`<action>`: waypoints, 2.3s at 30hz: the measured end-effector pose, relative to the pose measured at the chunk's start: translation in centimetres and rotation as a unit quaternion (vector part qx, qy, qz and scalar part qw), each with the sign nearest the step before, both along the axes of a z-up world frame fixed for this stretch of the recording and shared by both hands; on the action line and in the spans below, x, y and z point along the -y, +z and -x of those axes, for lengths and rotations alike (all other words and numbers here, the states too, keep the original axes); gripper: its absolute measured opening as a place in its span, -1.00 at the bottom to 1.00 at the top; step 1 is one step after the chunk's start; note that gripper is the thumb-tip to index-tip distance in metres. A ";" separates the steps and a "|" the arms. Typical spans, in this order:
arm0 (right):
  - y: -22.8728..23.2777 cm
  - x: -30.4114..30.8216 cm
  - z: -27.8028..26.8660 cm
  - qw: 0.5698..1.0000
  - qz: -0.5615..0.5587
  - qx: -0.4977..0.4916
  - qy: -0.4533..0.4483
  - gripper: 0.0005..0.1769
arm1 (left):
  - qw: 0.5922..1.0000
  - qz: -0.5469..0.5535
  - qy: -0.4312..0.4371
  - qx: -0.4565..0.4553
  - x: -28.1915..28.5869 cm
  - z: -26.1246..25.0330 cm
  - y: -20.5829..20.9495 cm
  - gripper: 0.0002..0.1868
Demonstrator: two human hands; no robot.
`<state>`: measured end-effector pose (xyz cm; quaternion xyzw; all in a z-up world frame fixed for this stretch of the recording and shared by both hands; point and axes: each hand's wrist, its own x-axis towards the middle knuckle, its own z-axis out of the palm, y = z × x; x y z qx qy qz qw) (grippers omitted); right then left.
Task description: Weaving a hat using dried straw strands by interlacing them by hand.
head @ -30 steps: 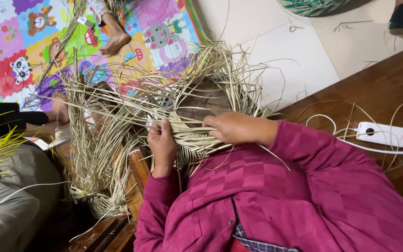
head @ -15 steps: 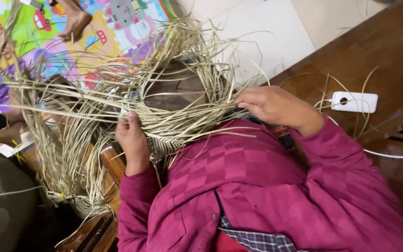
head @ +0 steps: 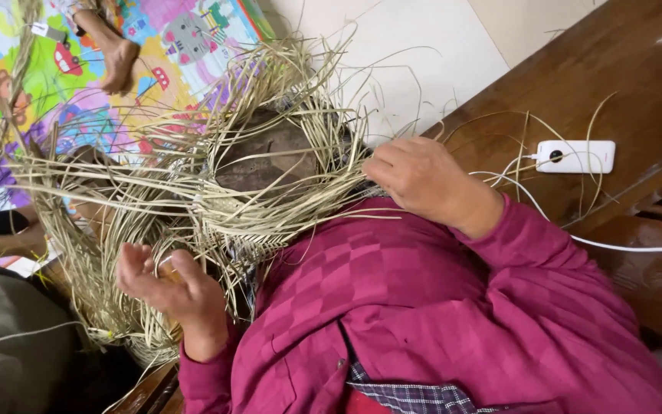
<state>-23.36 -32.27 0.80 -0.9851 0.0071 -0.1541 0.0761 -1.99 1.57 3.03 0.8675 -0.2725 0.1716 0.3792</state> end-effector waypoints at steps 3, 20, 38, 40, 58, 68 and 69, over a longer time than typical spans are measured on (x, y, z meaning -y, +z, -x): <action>-0.5 -0.3 -0.3 1.000 0.003 -0.006 0.016 -0.76 | 0.982 -0.100 -0.101 0.126 3.4 2.3 4.0 -0.42; 2.8 3.7 2.3 0.947 -0.314 -0.011 0.070 -0.84 | 0.889 -0.128 -0.375 -0.231 13.1 6.5 6.1 -0.90; -13.2 -0.4 -1.1 0.854 -0.502 0.139 0.024 -0.88 | 0.877 -0.123 -0.383 -0.264 14.3 6.9 6.0 -0.88; -4.1 3.8 -1.1 0.820 -0.516 0.205 -0.140 -0.82 | 0.880 -0.112 -0.403 -0.226 14.3 7.5 6.1 -0.92; 6.0 -3.7 -2.0 0.962 -0.191 0.127 0.146 -0.52 | 0.878 -0.039 -0.471 0.076 13.2 5.8 7.2 -0.89; 7.0 -5.0 -3.1 0.961 -0.146 0.194 0.129 -0.74 | 0.879 -0.064 -0.449 0.147 12.0 4.9 6.7 -0.95; 8.0 -5.0 -3.1 0.962 -0.146 0.193 0.129 -0.74 | 0.879 -0.064 -0.449 0.146 11.6 5.3 7.2 -0.95</action>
